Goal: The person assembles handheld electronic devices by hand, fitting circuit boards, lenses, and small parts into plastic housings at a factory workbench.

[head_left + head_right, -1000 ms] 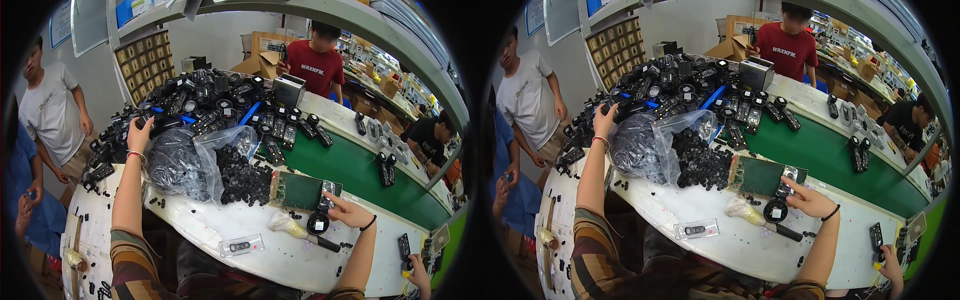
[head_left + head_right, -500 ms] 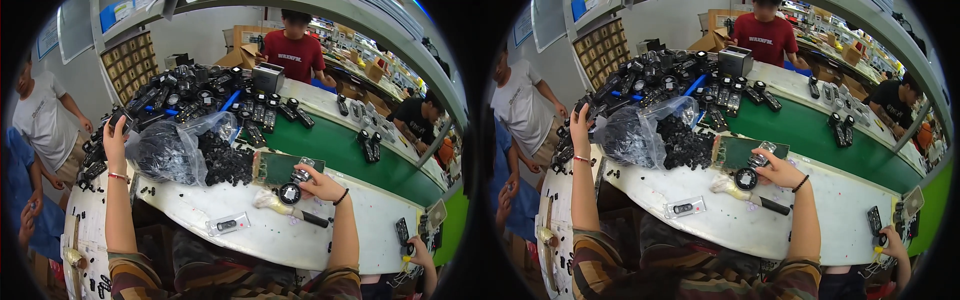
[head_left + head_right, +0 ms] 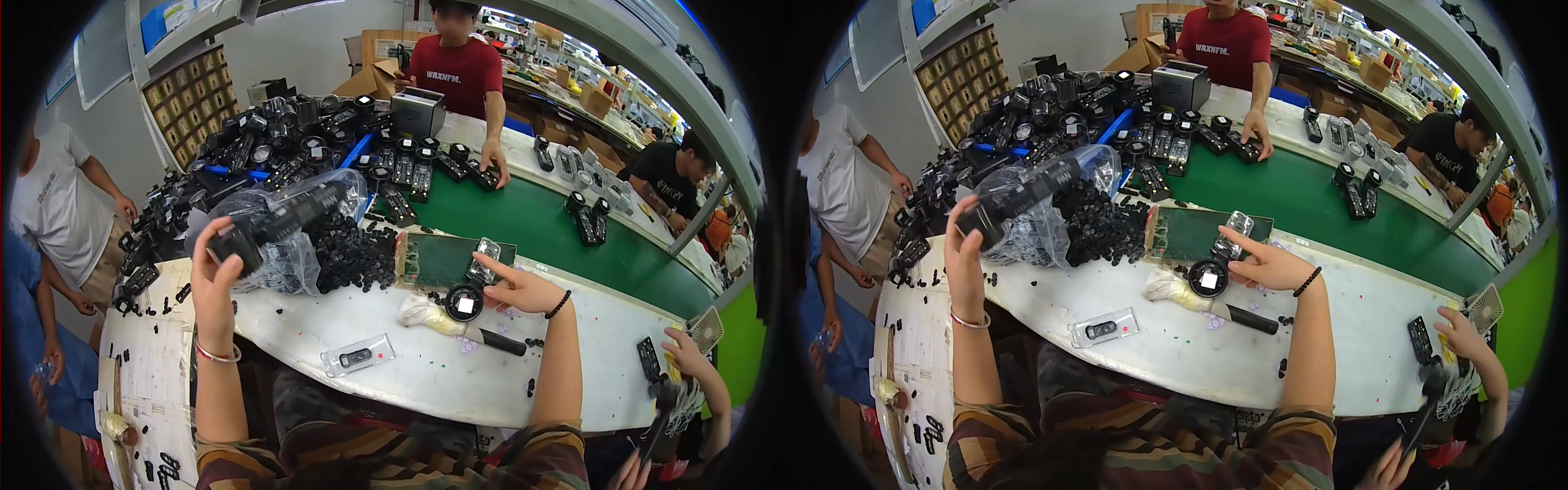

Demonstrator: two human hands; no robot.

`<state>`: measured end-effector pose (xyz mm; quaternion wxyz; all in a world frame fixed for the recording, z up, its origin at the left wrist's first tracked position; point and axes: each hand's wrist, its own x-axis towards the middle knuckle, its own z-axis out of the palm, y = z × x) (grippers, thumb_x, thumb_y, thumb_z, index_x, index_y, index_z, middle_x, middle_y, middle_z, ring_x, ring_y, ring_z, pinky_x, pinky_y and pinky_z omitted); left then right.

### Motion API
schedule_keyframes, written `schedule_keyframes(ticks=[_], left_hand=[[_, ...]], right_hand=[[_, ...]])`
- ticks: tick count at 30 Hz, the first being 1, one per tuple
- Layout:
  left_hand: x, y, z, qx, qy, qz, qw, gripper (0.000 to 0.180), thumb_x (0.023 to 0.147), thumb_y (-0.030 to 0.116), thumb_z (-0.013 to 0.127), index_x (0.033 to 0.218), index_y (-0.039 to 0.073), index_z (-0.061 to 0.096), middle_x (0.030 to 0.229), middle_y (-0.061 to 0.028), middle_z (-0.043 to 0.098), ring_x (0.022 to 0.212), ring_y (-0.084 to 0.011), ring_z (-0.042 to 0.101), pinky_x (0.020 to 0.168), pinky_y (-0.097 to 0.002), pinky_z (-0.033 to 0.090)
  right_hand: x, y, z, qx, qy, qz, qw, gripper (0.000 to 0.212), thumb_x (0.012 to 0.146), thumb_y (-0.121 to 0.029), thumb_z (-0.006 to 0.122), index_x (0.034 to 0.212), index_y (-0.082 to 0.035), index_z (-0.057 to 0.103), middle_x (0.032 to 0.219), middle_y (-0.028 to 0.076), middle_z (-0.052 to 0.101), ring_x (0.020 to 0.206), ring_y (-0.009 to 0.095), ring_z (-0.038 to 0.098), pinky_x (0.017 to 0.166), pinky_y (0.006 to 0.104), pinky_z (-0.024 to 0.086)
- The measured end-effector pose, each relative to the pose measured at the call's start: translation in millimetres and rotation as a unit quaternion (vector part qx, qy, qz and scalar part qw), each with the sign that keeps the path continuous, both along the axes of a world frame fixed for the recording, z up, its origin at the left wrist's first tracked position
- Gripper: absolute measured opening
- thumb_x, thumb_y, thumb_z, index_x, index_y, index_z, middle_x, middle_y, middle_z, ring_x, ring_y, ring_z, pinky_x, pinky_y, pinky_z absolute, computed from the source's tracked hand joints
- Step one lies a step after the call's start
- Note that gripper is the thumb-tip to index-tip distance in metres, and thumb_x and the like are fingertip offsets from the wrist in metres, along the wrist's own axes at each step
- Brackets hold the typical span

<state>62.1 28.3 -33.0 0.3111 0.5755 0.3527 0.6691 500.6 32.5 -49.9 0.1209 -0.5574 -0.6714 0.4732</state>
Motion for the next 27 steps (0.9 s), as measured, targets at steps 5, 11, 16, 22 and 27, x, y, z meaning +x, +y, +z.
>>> schedule_keyframes(ticks=[5,11,16,22,27], left_hand=[[10,-30,-35,-0.015,0.034,-0.116,0.993,0.075,0.068,0.022,0.082,0.128,0.001,0.042,0.12,-0.0077,0.048,0.113,-0.0208,0.052,0.097,-0.0334,0.041],[27,-60,-37,0.113,0.191,-0.286,0.932,0.055,0.069,0.007,0.079,0.116,0.01,0.049,0.121,-0.0209,0.058,0.113,-0.0342,0.052,0.097,-0.0429,0.036],[11,-69,-14,0.122,0.38,-0.36,0.843,0.059,0.071,0.001,0.064,0.128,0.006,0.049,0.13,-0.0209,0.051,0.126,-0.0381,0.043,0.105,-0.0455,0.031],[24,-82,-64,-0.106,-0.14,-0.362,0.916,0.106,0.067,0.016,0.073,0.147,-0.001,0.006,0.152,-0.0215,0.014,0.136,-0.0346,0.028,0.109,-0.0463,0.023],[28,-85,-66,-0.145,-0.123,-0.255,0.948,0.091,0.074,0.06,0.067,0.128,-0.008,0.04,0.126,-0.0215,0.052,0.117,-0.0256,0.052,0.1,-0.035,0.039]], right_hand=[[0,-16,30,0.161,0.059,-0.078,0.982,0.061,0.095,-0.011,0.051,0.148,-0.013,0.021,0.089,0.008,0.065,0.08,0.012,0.063,0.075,0.0294,0.053],[-102,-29,11,0.099,0.289,0.164,0.938,0.043,0.096,-0.013,0.045,0.138,-0.006,0.038,0.121,0.009,0.056,0.106,0.014,0.054,0.087,0.0273,0.044],[-113,-20,-7,-0.176,0.215,0.271,0.922,0.04,0.097,-0.027,0.05,0.131,-0.004,0.051,0.095,0.007,0.063,0.073,0.01,0.062,0.06,0.0241,0.053],[-150,-34,-17,0.215,0.227,0.281,0.908,0.048,0.088,-0.022,0.064,0.132,-0.007,0.05,0.11,0.012,0.056,0.099,0.022,0.054,0.088,0.0331,0.043],[-162,-35,-22,0.432,0.104,0.284,0.85,0.06,0.08,-0.027,0.07,0.134,-0.009,0.049,0.106,0.011,0.053,0.094,0.028,0.051,0.084,0.0348,0.043]])
